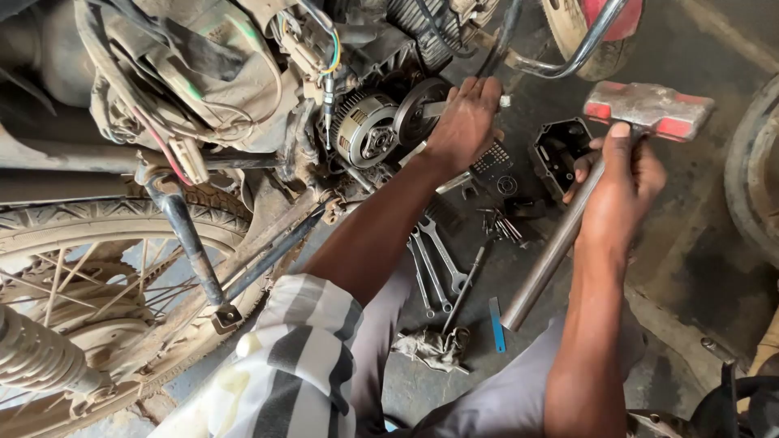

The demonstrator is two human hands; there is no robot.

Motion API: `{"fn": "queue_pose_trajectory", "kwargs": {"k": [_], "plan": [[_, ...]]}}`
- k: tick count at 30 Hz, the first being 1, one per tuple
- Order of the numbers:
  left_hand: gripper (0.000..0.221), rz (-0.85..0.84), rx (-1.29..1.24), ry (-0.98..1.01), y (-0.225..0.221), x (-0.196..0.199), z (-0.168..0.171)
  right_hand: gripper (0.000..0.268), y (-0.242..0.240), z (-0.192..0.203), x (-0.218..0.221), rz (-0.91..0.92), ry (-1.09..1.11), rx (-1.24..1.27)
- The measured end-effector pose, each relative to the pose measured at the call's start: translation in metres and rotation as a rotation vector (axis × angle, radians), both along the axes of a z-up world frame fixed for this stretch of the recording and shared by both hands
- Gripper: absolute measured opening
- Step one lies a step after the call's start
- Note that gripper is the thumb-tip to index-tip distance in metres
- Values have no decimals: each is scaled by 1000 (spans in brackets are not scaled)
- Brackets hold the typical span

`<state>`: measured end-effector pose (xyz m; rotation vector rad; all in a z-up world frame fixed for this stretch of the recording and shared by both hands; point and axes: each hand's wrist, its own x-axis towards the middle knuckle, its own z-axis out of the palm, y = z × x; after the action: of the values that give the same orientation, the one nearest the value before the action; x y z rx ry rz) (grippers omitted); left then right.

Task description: Cleaning and repairing motorcycle engine components.

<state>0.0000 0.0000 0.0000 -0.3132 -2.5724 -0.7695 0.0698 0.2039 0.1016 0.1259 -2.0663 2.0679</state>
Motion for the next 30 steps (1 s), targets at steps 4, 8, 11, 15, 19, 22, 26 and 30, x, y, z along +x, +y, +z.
{"fn": "queue_pose_trajectory", "kwargs": {"k": [4, 8, 11, 15, 19, 22, 26, 30], "plan": [[50, 7, 31, -14, -1, 5, 13, 30, -4, 2, 3, 2, -15, 5], [60, 48, 118, 6, 3, 3, 17, 30, -8, -1, 5, 56, 17, 1], [61, 88, 98, -18, 5, -2, 11, 31, -16, 3, 6, 73, 43, 8], [65, 99, 90, -16, 5, 0, 16, 31, -17, -6, -8, 68, 188, -48], [63, 106, 103, -54, 7, -2, 13, 39, -25, -7, -26, 93, 210, 98], [65, 133, 91, 49, 5, -2, 9, 34, -35, -4, -34, 202, 100, 466], [67, 107, 133, 15, 12, -1, 20, 27, -31, 1, -29, 172, 152, 491], [65, 119, 67, -38, 10, -8, 8, 25, -35, 8, -27, 82, 187, 91]]}}
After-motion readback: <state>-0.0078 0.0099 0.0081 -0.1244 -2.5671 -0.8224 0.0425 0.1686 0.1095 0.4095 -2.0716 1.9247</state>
